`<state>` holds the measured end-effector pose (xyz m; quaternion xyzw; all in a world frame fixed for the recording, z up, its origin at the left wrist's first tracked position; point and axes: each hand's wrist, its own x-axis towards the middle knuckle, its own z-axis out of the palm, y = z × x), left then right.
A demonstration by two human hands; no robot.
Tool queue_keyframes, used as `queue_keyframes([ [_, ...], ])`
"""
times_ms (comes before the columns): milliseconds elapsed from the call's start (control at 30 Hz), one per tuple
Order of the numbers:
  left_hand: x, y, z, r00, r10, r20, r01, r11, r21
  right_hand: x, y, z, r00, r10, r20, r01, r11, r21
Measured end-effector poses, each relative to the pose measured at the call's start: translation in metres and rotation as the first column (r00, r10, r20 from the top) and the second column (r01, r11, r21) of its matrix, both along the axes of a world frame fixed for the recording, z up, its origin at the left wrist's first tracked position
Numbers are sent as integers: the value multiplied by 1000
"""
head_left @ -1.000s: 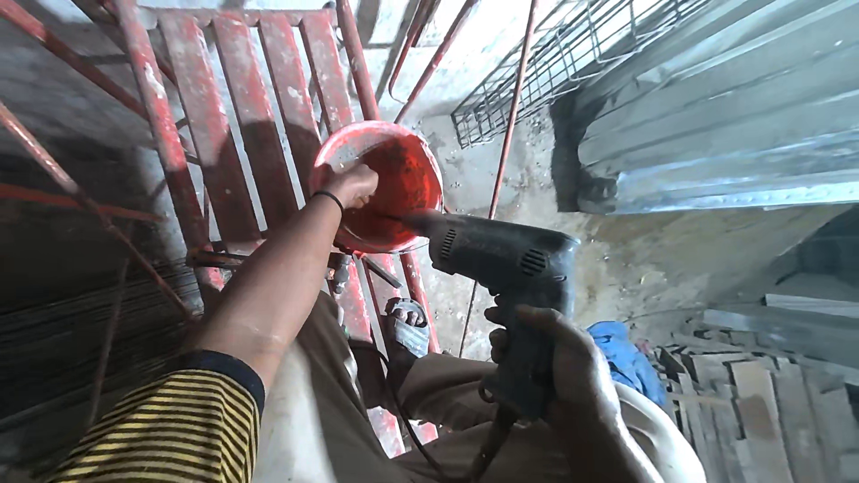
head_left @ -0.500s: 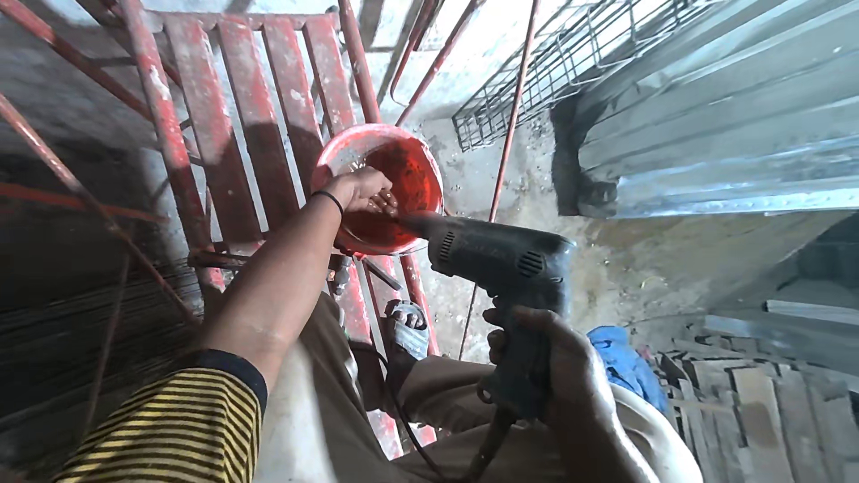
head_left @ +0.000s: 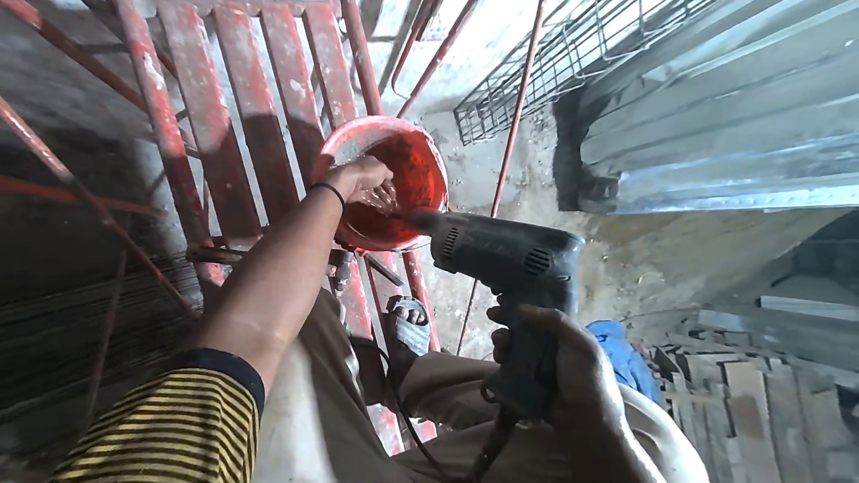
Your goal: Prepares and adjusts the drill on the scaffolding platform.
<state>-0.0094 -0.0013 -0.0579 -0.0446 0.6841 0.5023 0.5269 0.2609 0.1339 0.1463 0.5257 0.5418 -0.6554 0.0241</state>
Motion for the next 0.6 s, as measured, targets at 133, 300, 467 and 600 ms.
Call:
queue_keyframes([
  [133, 2, -10, -3, 928, -220, -299, 113, 935, -337, 0, 0, -1, 1000, 2, -3, -2, 1000, -5],
  [300, 4, -10, -11, 909, -290, -298, 163, 908, -386, 0, 0, -1, 1000, 2, -4, -2, 1000, -9],
  [467, 4, -2, -14, 975, -186, -118, 157, 963, -220, 0, 0, -1, 1000, 10, -9, -10, 1000, 0],
  [600, 3, 3, 13, 995, 4, 105, -11, 998, 65, 0, 1, -1, 1000, 13, 14, -13, 1000, -1],
])
